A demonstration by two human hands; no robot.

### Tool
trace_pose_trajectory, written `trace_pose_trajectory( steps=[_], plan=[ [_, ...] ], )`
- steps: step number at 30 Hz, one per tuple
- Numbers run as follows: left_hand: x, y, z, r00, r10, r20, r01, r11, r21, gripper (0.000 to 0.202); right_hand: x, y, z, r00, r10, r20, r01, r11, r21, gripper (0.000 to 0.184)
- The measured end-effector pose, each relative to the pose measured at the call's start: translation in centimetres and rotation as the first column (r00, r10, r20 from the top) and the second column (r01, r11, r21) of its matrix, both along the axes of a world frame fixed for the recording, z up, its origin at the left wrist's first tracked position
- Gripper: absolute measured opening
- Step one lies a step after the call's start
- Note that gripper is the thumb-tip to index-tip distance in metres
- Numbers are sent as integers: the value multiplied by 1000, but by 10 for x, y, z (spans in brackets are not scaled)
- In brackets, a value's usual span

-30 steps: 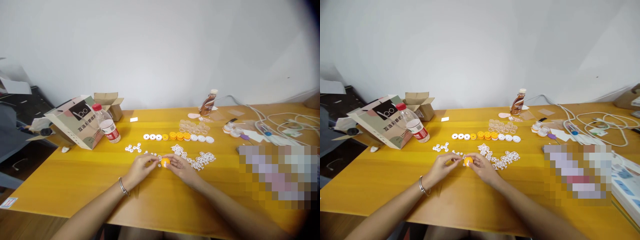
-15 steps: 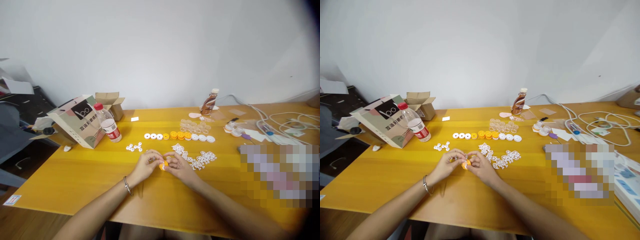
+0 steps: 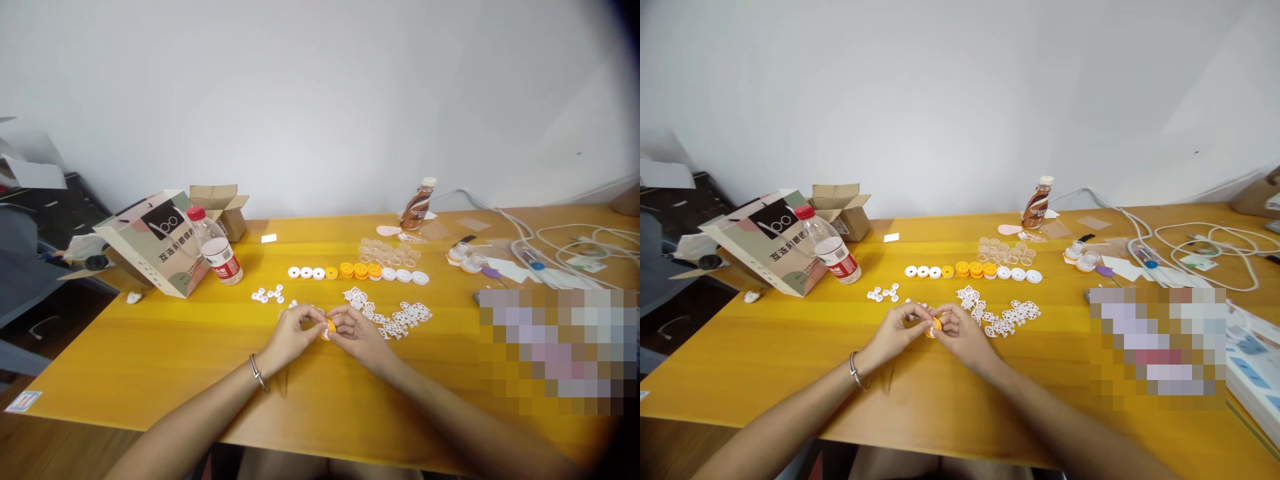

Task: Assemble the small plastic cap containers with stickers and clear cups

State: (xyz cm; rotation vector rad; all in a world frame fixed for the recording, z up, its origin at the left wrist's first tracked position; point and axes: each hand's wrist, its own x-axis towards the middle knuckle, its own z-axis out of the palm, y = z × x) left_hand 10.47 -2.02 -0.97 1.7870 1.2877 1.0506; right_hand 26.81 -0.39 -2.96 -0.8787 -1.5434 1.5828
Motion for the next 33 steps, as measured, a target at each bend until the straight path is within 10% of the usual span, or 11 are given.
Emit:
trace_pose_trajectory(
  steps=[20,26,33],
  plan=[
    [-1,9,0,973,15,230,16,991,-132,23,5,1,12,997,-21,-73,15,996,-87,35],
    [1,61,17,999,49,-16,-47,993,106,20,14,6,18,993,-50,-108,42,996,-76,39],
    [40,133,17,914,-53,-402,188,934,304,22,15,4,22,987,-79,-139,74,997,-37,36]
  ],
)
